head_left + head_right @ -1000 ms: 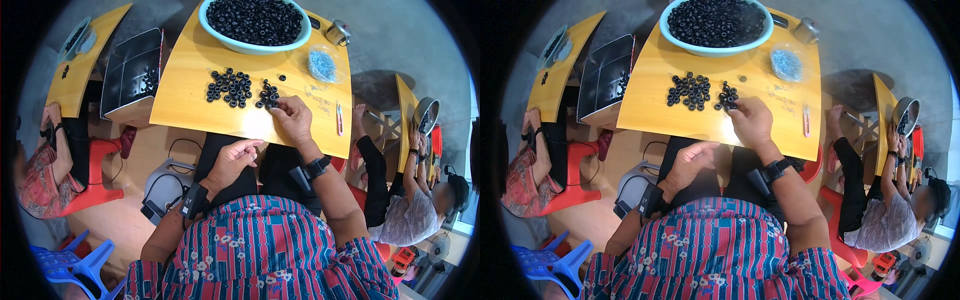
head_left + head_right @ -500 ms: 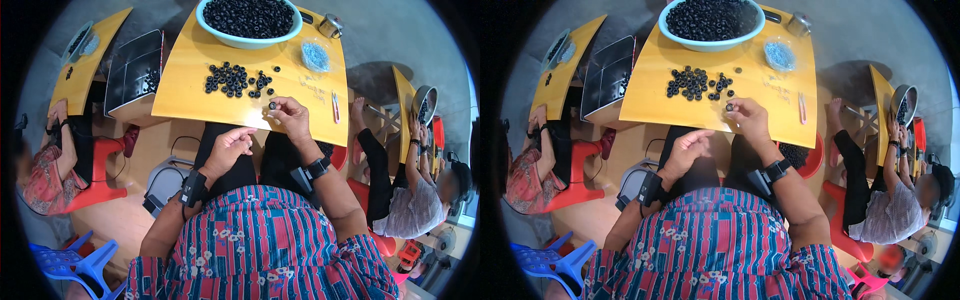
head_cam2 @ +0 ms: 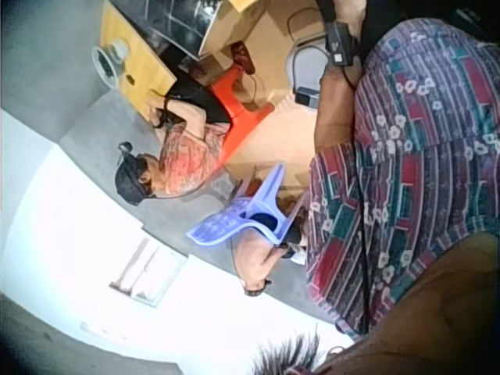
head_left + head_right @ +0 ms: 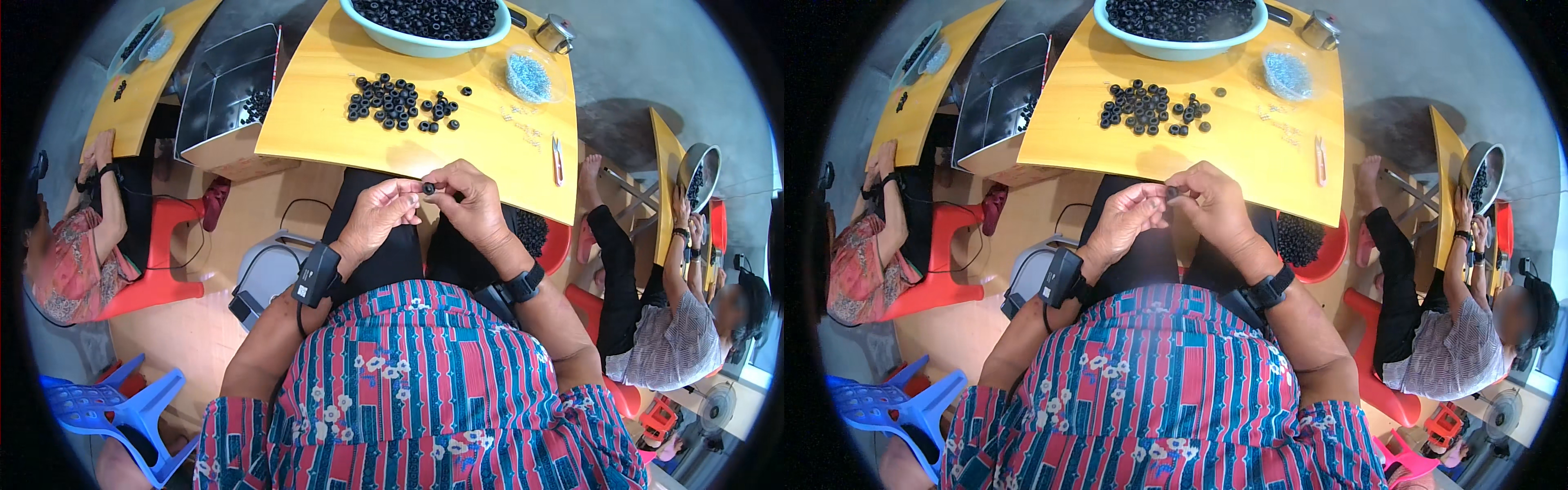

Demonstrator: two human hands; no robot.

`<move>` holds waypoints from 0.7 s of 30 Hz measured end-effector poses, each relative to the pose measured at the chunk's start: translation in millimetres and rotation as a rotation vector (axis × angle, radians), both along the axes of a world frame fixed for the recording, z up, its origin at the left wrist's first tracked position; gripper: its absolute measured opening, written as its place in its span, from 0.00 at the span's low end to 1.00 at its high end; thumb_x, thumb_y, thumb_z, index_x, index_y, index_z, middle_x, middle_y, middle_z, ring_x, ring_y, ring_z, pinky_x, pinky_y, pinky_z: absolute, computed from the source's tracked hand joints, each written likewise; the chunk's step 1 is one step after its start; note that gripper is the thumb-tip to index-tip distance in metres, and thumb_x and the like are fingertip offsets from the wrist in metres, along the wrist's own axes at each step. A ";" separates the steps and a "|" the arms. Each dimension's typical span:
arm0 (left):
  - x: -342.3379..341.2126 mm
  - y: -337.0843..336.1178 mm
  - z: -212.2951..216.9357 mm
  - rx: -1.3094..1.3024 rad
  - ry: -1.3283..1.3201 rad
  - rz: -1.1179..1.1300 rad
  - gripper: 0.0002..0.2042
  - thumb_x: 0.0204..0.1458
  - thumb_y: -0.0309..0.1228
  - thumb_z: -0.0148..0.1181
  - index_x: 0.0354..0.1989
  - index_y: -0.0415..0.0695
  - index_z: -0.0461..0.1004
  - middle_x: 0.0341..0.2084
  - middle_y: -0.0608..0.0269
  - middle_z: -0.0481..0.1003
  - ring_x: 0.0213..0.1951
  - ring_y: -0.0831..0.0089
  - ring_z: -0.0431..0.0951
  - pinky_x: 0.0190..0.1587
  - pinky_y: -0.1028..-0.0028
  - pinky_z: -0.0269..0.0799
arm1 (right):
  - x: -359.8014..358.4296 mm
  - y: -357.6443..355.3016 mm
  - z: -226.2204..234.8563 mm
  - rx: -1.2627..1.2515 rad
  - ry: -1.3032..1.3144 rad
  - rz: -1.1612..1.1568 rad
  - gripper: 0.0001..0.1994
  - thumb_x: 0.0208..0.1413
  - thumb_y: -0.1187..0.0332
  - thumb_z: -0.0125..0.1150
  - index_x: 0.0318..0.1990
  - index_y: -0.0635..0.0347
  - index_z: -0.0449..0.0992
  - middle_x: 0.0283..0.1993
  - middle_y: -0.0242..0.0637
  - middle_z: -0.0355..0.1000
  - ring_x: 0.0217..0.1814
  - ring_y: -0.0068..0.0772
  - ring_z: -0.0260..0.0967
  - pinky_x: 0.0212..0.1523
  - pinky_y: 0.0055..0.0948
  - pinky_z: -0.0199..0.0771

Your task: Assembling small black plastic components by inserting small white pieces into them at a workbench.

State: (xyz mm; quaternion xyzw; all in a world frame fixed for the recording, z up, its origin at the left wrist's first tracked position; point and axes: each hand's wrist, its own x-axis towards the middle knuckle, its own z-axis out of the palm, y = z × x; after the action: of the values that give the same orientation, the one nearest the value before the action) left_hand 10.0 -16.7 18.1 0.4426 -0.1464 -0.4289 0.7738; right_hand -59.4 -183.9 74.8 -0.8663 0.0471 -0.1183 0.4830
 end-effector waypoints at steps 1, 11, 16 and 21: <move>0.5 -0.8 -0.6 -0.003 -0.001 -0.005 0.13 0.59 0.29 0.53 0.50 0.36 0.70 0.35 0.66 0.72 0.35 0.81 0.71 0.43 0.75 0.73 | 1.1 0.0 1.7 -0.003 -0.001 -0.005 0.12 0.40 0.79 0.64 0.36 0.58 0.79 0.29 0.34 0.69 0.29 0.28 0.69 0.32 0.25 0.70; 2.1 0.2 -2.8 -0.009 0.051 -0.037 0.08 0.59 0.27 0.50 0.44 0.39 0.69 0.30 0.69 0.69 0.31 0.83 0.69 0.41 0.75 0.74 | -0.4 -2.6 14.9 -0.284 -0.084 0.188 0.14 0.40 0.77 0.64 0.39 0.58 0.77 0.30 0.39 0.69 0.33 0.40 0.70 0.35 0.32 0.72; 1.9 0.0 -1.3 0.000 0.090 -0.008 0.05 0.61 0.27 0.45 0.43 0.43 0.66 0.29 0.69 0.68 0.29 0.82 0.68 0.40 0.72 0.73 | -8.8 -47.8 -3.5 -0.269 -0.120 -0.267 0.08 0.46 0.79 0.60 0.36 0.62 0.77 0.29 0.41 0.70 0.30 0.34 0.71 0.32 0.29 0.72; 0.6 -4.1 4.5 -0.002 0.070 -0.006 0.04 0.61 0.27 0.45 0.41 0.43 0.66 0.29 0.69 0.68 0.28 0.82 0.68 0.41 0.71 0.74 | -23.1 -121.5 -21.6 -0.557 -0.123 -0.695 0.08 0.45 0.75 0.62 0.35 0.62 0.78 0.28 0.43 0.73 0.28 0.36 0.73 0.33 0.30 0.73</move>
State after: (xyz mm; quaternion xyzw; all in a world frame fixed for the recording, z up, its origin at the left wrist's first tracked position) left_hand 10.7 -20.8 22.6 0.4259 -0.1209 -0.4465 0.7776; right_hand -82.5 -305.3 53.3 -0.8874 0.2729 -0.3330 0.1647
